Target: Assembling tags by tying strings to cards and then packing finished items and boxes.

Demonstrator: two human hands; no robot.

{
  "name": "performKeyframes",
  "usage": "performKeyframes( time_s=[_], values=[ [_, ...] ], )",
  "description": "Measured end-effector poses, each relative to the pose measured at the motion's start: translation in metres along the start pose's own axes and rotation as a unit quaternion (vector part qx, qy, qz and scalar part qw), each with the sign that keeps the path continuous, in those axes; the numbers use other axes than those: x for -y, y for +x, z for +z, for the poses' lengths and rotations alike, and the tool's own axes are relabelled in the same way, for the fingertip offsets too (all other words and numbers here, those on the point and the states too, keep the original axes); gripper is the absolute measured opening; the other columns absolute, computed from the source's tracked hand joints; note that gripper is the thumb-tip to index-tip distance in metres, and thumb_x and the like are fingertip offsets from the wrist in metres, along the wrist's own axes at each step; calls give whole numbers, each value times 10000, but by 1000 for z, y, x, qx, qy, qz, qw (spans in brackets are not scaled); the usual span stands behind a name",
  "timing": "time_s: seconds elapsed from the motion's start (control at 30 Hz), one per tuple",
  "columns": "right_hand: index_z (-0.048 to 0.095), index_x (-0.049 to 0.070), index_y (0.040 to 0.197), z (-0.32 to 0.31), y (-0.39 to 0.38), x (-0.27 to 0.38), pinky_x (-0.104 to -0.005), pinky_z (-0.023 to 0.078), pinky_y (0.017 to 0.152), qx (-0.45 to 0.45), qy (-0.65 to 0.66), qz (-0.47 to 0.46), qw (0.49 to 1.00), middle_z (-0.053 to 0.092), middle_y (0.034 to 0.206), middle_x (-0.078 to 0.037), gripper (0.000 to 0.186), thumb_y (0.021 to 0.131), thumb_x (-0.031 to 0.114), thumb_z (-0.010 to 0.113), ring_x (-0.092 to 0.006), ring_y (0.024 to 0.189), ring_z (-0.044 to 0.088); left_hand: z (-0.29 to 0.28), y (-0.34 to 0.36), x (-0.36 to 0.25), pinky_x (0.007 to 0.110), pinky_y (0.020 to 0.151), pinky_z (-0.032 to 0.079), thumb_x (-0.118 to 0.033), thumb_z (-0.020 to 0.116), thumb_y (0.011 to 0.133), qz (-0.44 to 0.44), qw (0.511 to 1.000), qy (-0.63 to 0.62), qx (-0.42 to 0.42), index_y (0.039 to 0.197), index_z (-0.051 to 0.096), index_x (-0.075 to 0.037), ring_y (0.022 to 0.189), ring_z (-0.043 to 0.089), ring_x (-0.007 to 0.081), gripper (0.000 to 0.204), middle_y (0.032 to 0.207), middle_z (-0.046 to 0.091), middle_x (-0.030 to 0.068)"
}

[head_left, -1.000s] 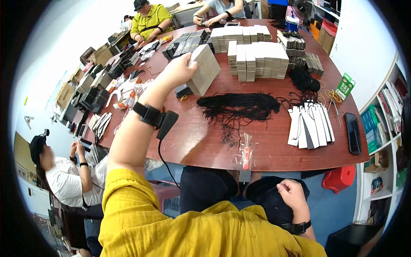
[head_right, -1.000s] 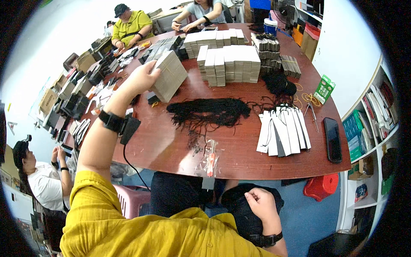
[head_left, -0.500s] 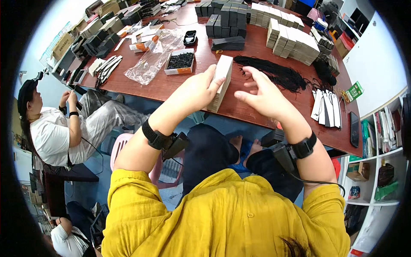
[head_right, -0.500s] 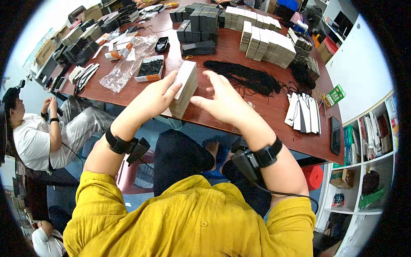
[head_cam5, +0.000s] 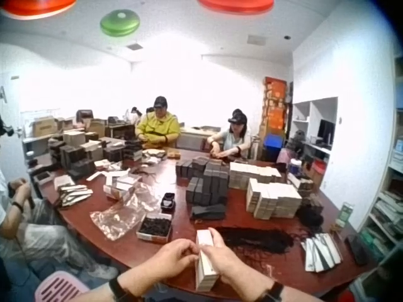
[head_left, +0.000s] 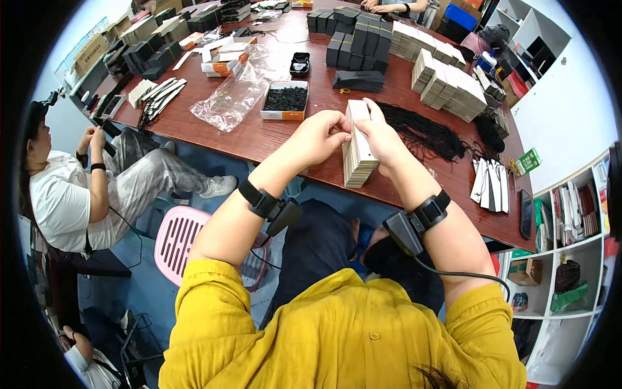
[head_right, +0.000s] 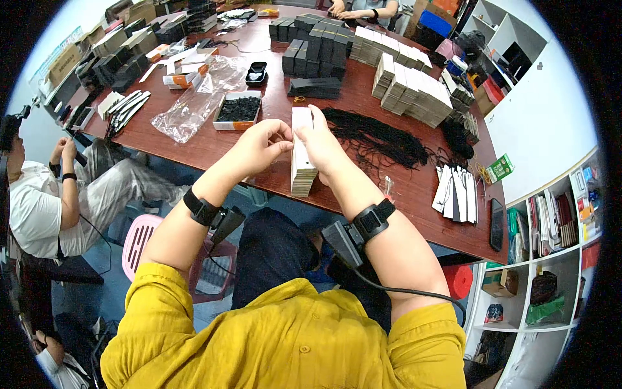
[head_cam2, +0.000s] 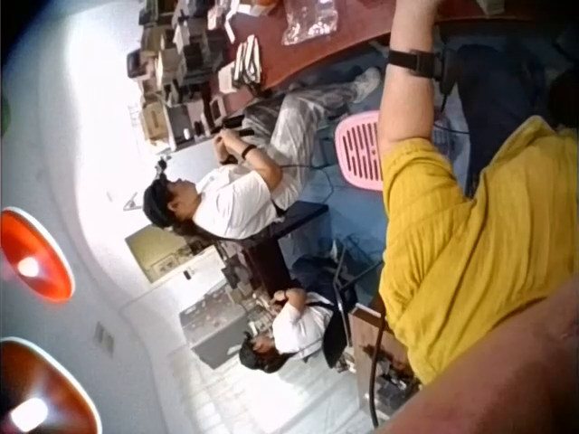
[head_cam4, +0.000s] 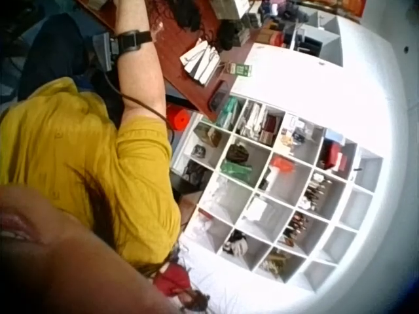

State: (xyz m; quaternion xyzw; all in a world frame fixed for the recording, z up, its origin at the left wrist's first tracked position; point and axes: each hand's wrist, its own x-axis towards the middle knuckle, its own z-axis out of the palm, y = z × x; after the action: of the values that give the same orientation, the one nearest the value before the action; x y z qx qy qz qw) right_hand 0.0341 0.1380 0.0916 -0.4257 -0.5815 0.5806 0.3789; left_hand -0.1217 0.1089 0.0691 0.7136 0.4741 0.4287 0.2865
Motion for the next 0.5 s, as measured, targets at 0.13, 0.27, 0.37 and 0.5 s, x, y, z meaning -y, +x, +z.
performKeyframes(
  time_s=[0.13,0.27,0.37,0.5],
  values=[
    [207,92,1416,1,-2,5,-335,430,861,29,25,3,999,433,1279,-191,632,838,113,461,-245,1052,508,6,-2,8,239,643,454,-33,614,819,77,996,-34,-22,891,543,-10,711,529,80,104,794,553,21],
    [220,99,1421,-5,0,6,-335,425,872,46,0,16,999,439,1288,-178,617,856,115,468,-242,1062,507,16,-7,13,211,628,453,-40,595,843,-11,997,-78,-14,897,540,-20,692,521,52,79,771,553,-1],
    [220,101,1435,-14,2,11,-314,375,952,115,-19,31,993,369,1376,-142,606,876,105,457,-212,1158,456,17,-8,15,203,619,461,-65,594,862,-34,994,-99,-41,893,554,-22,666,532,49,66,765,568,-5],
    [191,108,1449,-20,2,25,-299,361,972,205,-24,73,976,371,1392,-102,598,903,94,436,-182,1179,439,17,-12,14,219,589,470,-77,618,843,24,995,-25,-92,863,572,-12,643,544,69,82,751,581,25]
  ],
)
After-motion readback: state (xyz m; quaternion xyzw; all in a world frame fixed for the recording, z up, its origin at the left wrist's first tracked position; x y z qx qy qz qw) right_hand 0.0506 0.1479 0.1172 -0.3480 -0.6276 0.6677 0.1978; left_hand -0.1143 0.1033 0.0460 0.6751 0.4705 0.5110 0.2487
